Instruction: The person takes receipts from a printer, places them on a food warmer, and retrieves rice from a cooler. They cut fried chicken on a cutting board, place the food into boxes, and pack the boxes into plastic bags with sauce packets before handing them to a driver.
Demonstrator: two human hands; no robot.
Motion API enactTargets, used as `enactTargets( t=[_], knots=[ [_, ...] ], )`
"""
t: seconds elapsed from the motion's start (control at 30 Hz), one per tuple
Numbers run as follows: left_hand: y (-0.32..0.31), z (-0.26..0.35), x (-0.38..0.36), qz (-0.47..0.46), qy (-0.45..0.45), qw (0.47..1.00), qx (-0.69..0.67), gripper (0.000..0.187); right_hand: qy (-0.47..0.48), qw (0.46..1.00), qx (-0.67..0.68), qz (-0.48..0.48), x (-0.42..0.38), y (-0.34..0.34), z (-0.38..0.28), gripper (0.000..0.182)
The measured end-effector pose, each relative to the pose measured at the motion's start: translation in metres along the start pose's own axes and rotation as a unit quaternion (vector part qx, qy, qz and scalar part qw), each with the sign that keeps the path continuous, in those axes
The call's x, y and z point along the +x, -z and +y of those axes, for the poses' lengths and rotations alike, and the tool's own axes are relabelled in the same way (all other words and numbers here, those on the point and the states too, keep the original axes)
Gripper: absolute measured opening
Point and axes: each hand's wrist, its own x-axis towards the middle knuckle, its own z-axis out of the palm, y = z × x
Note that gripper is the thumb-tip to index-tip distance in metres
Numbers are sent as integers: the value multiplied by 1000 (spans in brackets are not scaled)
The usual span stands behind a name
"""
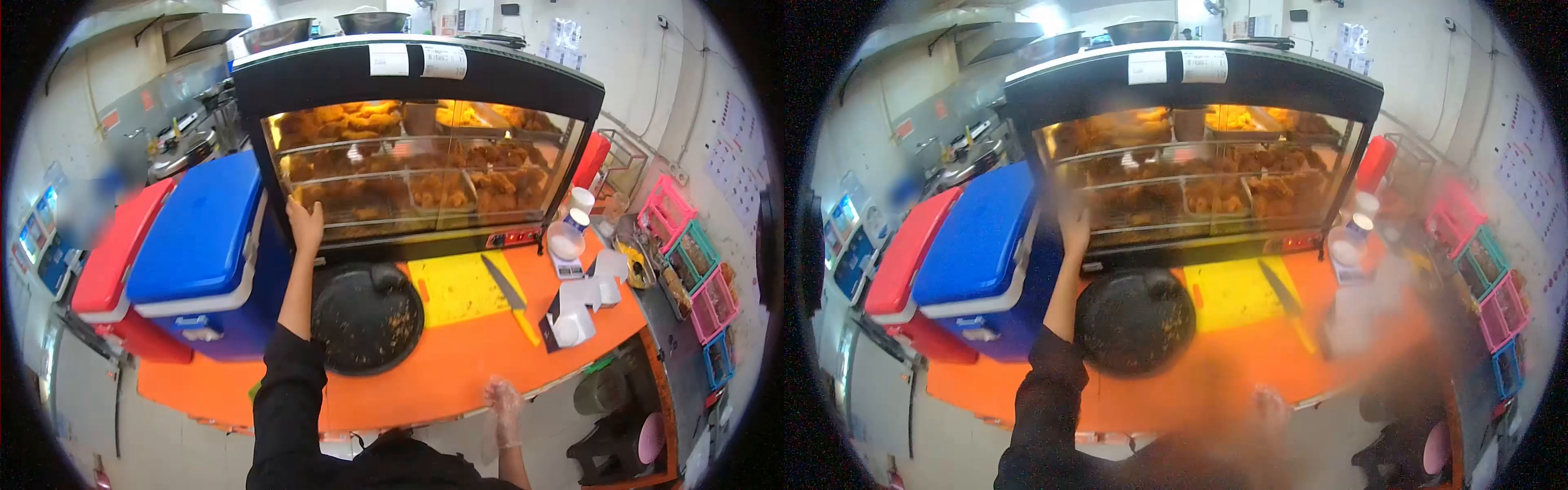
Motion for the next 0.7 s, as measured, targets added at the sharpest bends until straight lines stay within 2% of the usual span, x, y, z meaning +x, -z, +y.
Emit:
enactTargets(
  t=[0.03, 0.07, 0.1, 0.13, 0.2, 0.23, 0.3, 0.33, 0.37, 0.43, 0.47, 0.5, 0.53, 0.57, 0.6, 0.63, 0.67, 0.7],
  knots=[
    [-21, -13, 18, 7, 52, 998, 29, 75, 5, 1000, -4, 4, 17, -2, -8, 32],
    [-36, -11, 30, 9, 52, 998, 23, 75, -41, 998, 37, 10, 32, -4, -21, 32],
    [-43, -3, 31, 62, 84, 992, 72, 77, -90, 993, 77, 15, 44, -5, -27, 31],
    [-48, 5, 31, 114, 115, 979, 123, 79, -92, 993, 74, 14, 58, -5, -25, 31],
    [-45, 23, 35, 121, 159, 975, 98, 79, -20, 997, 60, -38, 85, -6, -19, 28],
    [-40, 25, 36, 123, 183, 972, 85, 78, -23, 997, 57, -44, 93, -17, -27, 28],
    [-40, 21, 38, 136, 224, 964, 39, 72, 82, 992, -93, -17, 115, -55, -66, 25],
    [-43, 16, 37, 139, 227, 963, 50, 72, 173, 972, -152, -55, 129, -77, -81, 21],
    [-47, 13, 31, 124, 195, 972, 52, 71, 263, 937, -208, -95, 146, -101, -102, 17],
    [-59, 16, 18, 95, 129, 986, 52, 67, 478, 818, -265, -180, 170, -165, -158, 14],
    [-63, 27, 9, 81, 94, 991, 51, 66, 474, 810, -237, -251, 178, -202, -179, 18],
    [-67, 37, 2, 43, 93, 993, 61, 64, 541, 777, -181, -266, 181, -246, -209, 21],
    [-67, 53, -2, 6, 90, 993, 71, 61, 569, 757, -154, -282, 191, -286, -214, 24],
    [-75, 58, -6, 12, 90, 993, 73, 61, 609, 714, -185, -290, 188, -321, -249, 28],
    [-83, 64, -11, -38, 78, 995, -44, 60, 643, 688, -178, -287, 199, -363, -254, 31],
    [-91, 68, -17, -87, 63, 981, -162, 60, 614, 708, -176, -300, 206, -400, -272, 36],
    [-99, 72, -23, -135, 47, 950, -278, 60, 569, 739, -232, -276, 213, -435, -285, 39],
    [-121, 58, -32, -153, 25, 967, -203, 56, 584, 733, -259, -234, 229, -468, -293, 46]
  ],
)
